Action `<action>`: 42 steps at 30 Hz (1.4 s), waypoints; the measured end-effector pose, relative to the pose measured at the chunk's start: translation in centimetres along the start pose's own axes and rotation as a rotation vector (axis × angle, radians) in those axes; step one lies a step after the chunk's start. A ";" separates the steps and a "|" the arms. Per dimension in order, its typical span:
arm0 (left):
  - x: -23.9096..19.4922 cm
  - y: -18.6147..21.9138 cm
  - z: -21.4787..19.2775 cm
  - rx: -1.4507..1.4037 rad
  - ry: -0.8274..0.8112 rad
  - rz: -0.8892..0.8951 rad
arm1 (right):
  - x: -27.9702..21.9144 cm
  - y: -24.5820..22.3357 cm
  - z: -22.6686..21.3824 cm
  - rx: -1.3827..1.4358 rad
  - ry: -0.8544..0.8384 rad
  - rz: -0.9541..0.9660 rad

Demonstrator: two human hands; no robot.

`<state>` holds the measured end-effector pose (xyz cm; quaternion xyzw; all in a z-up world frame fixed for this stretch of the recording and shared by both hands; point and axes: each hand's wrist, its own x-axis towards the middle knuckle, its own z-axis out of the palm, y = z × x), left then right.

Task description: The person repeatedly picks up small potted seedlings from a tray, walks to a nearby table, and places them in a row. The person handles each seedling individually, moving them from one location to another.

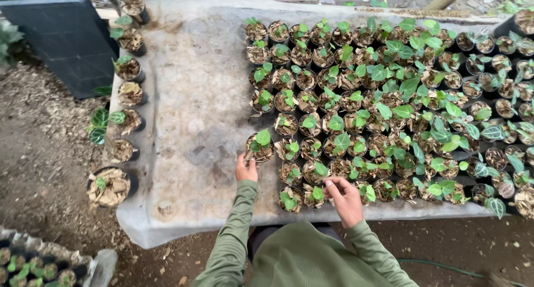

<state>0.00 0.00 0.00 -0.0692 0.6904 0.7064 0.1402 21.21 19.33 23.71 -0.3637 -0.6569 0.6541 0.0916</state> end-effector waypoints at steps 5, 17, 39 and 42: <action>3.5 -0.9 0.9 0.060 -0.016 -0.041 | -0.6 0.0 0.9 -0.045 0.075 0.052; 9.4 -2.7 4.9 0.128 0.015 -0.152 | -0.3 1.5 0.8 -0.089 0.201 0.106; 11.7 -4.7 5.9 0.258 -0.014 -0.241 | -0.4 1.6 1.7 -0.073 0.254 0.166; 11.8 -4.7 6.1 0.171 -0.042 -0.287 | -0.5 1.6 1.7 -0.087 0.245 0.172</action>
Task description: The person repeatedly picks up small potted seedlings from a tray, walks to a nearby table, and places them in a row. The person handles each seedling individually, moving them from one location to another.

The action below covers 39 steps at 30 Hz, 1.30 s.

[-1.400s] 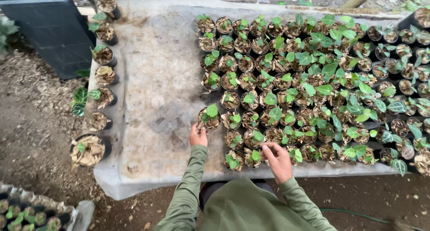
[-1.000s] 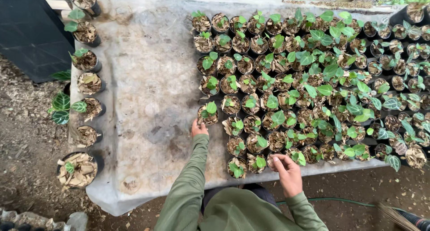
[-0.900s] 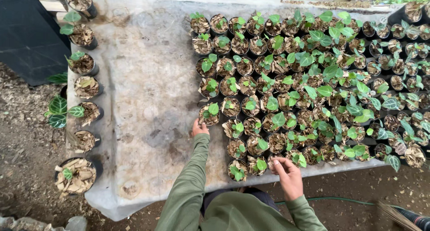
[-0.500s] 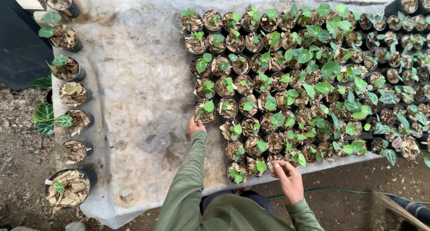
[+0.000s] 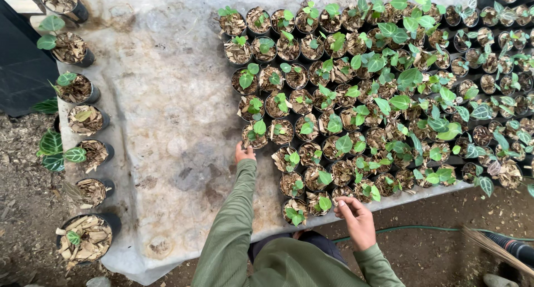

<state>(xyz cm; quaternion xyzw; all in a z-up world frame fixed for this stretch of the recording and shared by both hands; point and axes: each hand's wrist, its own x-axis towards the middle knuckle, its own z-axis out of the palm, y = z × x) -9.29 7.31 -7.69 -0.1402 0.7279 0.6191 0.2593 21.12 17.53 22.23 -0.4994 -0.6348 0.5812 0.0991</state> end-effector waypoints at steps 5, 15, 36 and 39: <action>-0.3 0.1 0.1 0.037 0.023 0.020 | 0.1 0.1 -0.3 0.002 -0.003 -0.003; -3.8 0.0 -2.3 -0.106 -0.037 0.031 | -0.3 0.2 0.2 0.040 -0.028 -0.040; -17.4 0.3 -2.2 -0.118 -0.295 0.316 | -3.3 0.6 -3.1 0.216 -0.104 -0.194; -20.2 0.5 -0.3 0.024 -0.300 0.360 | -3.6 1.5 -5.1 0.239 -0.053 -0.213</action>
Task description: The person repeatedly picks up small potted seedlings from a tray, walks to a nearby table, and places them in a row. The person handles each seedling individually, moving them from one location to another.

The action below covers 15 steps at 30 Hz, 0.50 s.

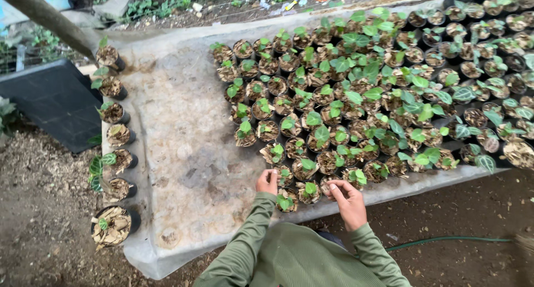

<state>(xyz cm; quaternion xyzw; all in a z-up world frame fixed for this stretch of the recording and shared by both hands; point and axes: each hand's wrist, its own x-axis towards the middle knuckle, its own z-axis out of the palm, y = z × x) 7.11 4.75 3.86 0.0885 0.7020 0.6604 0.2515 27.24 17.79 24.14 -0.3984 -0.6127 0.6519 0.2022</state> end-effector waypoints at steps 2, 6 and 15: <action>-1.4 0.9 2.5 -0.025 -0.064 -0.011 | -0.5 0.3 -1.9 0.049 0.031 -0.024; -4.5 3.0 7.2 -0.006 -0.215 0.078 | -2.2 1.4 -6.3 0.060 0.144 -0.007; -13.5 6.1 19.0 -0.057 -0.508 0.061 | -8.1 4.4 -17.5 0.133 0.385 -0.030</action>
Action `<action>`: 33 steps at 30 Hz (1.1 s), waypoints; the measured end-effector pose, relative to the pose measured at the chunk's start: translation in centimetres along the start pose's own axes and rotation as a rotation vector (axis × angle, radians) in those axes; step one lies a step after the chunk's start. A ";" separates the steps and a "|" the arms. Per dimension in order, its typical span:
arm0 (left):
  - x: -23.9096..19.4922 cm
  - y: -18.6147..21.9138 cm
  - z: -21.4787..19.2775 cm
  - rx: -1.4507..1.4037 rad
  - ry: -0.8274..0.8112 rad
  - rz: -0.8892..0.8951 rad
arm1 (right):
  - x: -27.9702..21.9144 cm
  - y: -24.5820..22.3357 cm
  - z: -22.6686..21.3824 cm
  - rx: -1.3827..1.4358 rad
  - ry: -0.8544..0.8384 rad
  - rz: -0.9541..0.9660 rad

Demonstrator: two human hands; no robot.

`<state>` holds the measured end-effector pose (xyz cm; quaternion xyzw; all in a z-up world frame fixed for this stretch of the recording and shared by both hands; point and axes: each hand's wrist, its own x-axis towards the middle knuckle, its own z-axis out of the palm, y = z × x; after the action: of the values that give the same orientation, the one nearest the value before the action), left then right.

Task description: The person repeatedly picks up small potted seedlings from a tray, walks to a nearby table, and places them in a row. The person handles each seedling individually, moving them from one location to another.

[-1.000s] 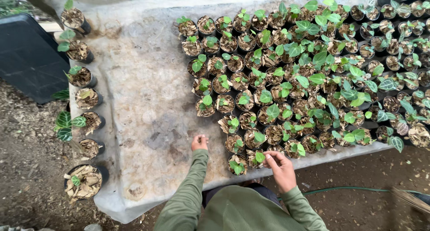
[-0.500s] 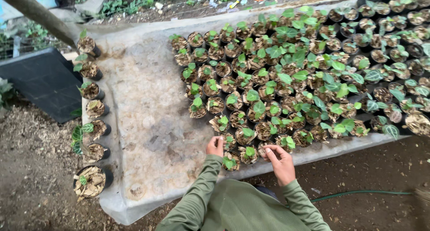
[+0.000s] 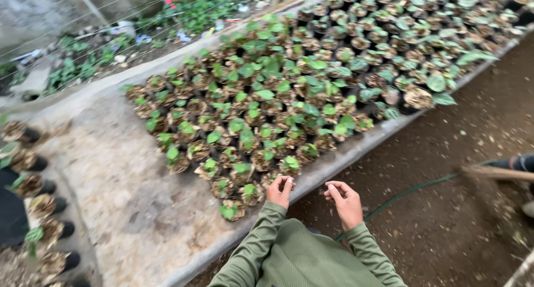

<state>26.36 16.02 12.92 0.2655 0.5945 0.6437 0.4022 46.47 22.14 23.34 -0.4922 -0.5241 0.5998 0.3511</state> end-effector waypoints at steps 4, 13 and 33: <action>-1.4 0.7 5.6 0.055 -0.096 -0.007 | -1.0 0.1 -4.9 0.013 0.123 0.055; -3.7 1.7 14.2 0.076 -0.299 -0.025 | -3.4 0.2 -13.5 0.014 0.274 0.042; -3.2 -0.5 27.5 0.156 -0.868 -0.199 | -9.4 2.8 -21.9 0.202 0.777 0.134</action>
<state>50.75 28.48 17.08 0.4818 0.4403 0.3843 0.6529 70.24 18.98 23.43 -0.6783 -0.2575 0.4394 0.5296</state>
